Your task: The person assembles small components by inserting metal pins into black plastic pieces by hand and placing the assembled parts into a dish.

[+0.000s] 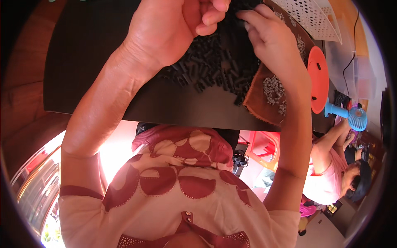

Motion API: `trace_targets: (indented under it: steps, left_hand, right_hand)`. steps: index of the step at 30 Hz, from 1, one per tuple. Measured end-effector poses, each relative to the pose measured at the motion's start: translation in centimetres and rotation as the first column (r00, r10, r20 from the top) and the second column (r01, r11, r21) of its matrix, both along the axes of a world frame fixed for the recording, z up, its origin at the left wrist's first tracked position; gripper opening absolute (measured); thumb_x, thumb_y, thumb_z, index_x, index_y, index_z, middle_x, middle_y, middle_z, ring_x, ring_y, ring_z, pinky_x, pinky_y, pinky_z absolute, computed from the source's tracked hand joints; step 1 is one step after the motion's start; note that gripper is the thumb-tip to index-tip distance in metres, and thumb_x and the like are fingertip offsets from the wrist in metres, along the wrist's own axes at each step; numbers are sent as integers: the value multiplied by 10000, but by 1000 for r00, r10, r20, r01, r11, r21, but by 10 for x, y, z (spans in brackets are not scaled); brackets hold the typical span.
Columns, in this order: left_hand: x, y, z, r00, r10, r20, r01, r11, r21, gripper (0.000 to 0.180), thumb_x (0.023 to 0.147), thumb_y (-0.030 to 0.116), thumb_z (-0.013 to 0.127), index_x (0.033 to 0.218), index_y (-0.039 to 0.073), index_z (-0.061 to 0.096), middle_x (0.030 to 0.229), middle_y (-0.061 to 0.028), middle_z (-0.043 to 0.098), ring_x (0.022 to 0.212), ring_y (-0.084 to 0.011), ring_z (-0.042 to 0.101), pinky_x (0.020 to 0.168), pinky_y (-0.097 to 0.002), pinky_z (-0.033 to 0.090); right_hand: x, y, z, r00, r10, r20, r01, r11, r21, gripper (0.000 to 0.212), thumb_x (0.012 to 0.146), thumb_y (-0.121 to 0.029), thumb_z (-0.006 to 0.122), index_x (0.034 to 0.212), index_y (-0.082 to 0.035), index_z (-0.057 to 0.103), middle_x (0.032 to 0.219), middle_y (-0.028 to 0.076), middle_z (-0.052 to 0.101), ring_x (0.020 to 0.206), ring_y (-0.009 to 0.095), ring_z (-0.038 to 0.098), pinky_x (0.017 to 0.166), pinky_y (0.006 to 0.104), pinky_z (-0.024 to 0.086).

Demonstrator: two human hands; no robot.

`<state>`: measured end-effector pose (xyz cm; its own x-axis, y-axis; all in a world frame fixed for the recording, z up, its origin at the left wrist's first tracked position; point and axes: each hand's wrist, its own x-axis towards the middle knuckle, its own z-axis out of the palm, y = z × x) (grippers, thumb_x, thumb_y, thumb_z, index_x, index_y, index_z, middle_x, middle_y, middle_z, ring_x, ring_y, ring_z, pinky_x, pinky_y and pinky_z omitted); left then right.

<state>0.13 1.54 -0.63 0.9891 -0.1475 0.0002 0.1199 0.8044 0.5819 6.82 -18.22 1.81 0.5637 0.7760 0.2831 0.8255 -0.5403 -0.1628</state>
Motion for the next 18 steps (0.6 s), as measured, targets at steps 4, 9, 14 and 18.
trace_targets:
  steps: [4, 9, 14, 18]
  left_hand:
    - [-2, 2, 3, 999, 34, -26, -33, 999, 41, 308, 981, 314, 486, 835, 58, 575, 763, -50, 587, 605, -153, 497, 517, -257, 351]
    - [4, -3, -2, 1000, -10, 14, 9, 999, 44, 304, 979, 312, 490, 828, 62, 576, 762, -51, 588, 604, -153, 493, 512, -257, 345]
    - [0, -2, 3, 1000, -1, -3, 1, 998, 56, 302, 979, 311, 489, 830, 62, 576, 761, -54, 588, 602, -156, 490, 511, -259, 346]
    - [-1, 0, 3, 999, 25, 23, -27, 997, 73, 296, 981, 306, 487, 829, 65, 571, 761, -56, 587, 602, -157, 489, 511, -260, 349]
  right_hand:
    - [-7, -2, 5, 994, -7, -112, 5, 1000, -22, 176, 857, -31, 586, 1027, -34, 634, 900, 124, 574, 826, 313, 597, 713, 381, 482]
    - [-1, -47, 4, 992, -58, -108, 67, 994, 85, 156, 885, -61, 583, 1031, -43, 636, 897, 103, 604, 805, 308, 614, 692, 389, 480]
    - [-8, -56, 10, 954, -168, -246, 194, 978, 83, 153, 891, -53, 586, 1036, -28, 629, 875, 102, 598, 786, 268, 618, 686, 339, 472]
    - [-6, -39, 7, 963, -80, -256, 121, 981, 149, 148, 892, -66, 596, 1029, -33, 640, 881, 118, 624, 783, 269, 629, 701, 336, 484]
